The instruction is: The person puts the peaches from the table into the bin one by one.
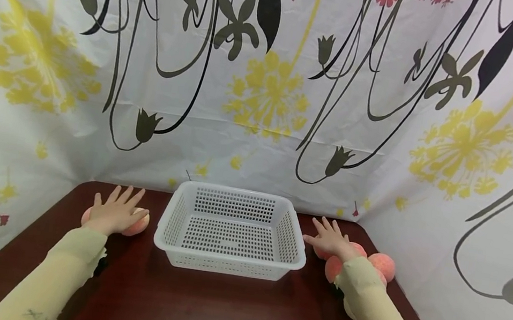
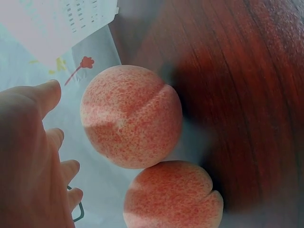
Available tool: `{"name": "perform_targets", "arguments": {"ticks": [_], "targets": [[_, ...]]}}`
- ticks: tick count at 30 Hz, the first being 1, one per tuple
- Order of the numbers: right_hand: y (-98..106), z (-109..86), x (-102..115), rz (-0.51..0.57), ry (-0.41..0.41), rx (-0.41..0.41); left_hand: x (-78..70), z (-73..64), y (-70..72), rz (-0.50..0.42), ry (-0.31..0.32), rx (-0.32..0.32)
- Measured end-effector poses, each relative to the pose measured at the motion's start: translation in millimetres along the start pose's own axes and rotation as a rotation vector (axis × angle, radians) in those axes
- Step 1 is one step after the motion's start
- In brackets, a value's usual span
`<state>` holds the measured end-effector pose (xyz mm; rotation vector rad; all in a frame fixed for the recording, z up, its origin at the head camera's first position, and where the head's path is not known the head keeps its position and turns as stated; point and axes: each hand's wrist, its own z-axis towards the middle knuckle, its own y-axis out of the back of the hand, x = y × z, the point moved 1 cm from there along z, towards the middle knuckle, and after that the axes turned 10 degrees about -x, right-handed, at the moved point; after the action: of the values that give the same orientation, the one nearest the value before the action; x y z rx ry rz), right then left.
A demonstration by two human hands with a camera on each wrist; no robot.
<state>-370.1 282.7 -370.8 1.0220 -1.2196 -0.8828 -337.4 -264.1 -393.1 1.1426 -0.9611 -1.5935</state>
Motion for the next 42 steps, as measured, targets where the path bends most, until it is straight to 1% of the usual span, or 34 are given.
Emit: {"name": "perform_targets", "arguments": {"ticks": [6,12,15,20,24,26,28,31,34,36,39,42], "targets": [[1.3,-1.3,3.0,0.014,-0.013,0.002,-1.2,0.6,0.4,-0.004,-0.003,-0.002],[-0.2,-1.9,1.6,0.019,-0.008,0.015,-4.8,0.2,1.5,-0.001,-0.003,0.019],[-1.0,-0.4,-0.5,0.009,0.002,-0.009,-6.0,0.7,2.3,0.0,-0.004,0.017],[2.3,0.5,0.2,0.024,0.025,-0.039,-6.0,1.3,4.4,0.001,0.004,0.02],[4.3,1.8,2.6,0.049,0.062,-0.061,-4.8,1.4,7.9,0.0,0.007,0.02],[4.2,1.2,4.0,0.055,0.069,-0.074,-4.7,1.4,9.5,0.0,0.005,0.013],[3.8,0.5,5.8,0.082,0.068,-0.083,-4.6,1.8,11.6,0.0,0.003,0.003],[2.9,-1.8,10.2,0.16,0.058,-0.098,-4.2,2.6,15.6,-0.004,0.0,-0.013],[0.5,-5.6,15.6,0.283,0.045,-0.123,-3.0,2.8,19.7,-0.001,0.0,-0.016],[-2.1,-9.6,20.4,0.384,0.001,-0.13,-2.4,3.1,22.9,0.005,-0.001,-0.01],[-11.8,-14.9,28.6,0.574,-0.095,-0.106,0.2,4.4,27.2,0.013,-0.002,0.002],[-21.0,-19.4,35.0,0.689,-0.166,-0.1,1.0,7.8,33.5,0.008,-0.007,0.004]]}}
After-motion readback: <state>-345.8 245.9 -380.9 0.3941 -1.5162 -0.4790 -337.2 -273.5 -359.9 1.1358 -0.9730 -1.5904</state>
